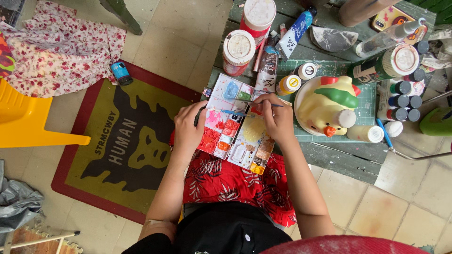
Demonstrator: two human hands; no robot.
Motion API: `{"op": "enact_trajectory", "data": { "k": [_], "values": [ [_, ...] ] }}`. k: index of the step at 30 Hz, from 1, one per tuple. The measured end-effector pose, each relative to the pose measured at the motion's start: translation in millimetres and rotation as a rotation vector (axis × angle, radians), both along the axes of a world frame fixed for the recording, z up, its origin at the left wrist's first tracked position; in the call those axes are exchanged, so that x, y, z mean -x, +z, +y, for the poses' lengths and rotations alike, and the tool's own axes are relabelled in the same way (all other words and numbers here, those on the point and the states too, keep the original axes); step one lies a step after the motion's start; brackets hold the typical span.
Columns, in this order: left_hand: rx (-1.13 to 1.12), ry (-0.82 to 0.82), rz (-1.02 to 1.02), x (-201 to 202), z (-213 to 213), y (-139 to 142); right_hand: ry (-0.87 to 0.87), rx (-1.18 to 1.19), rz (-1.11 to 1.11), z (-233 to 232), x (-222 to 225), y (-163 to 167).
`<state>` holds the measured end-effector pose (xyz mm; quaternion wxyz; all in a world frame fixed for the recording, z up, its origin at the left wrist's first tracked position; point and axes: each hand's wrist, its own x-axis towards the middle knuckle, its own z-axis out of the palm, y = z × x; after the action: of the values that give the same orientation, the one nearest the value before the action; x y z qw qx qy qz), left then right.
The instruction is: The person sits on the floor at a low table, dips a brush into a watercolor palette, and paints a duck-shaped ceramic figurine, holding and rotating the figurine with the other hand to reach different sides while applying paint.
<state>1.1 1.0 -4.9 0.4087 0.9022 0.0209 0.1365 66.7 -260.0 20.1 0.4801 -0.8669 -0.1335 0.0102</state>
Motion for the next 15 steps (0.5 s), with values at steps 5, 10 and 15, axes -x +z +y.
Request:
{"op": "enact_trajectory", "data": {
  "k": [5, 10, 15],
  "values": [
    [0.034, -0.007, -0.005, -2, 0, 0, 0.004, -0.003, -0.103, 8, 0, 5],
    [0.042, -0.016, -0.013, -1, 0, 1, -0.024, 0.036, -0.107, 14, 0, 16],
    [0.006, -0.010, -0.011, -1, 0, 1, 0.028, 0.092, -0.103, 19, -1, 25]
  ]
}}
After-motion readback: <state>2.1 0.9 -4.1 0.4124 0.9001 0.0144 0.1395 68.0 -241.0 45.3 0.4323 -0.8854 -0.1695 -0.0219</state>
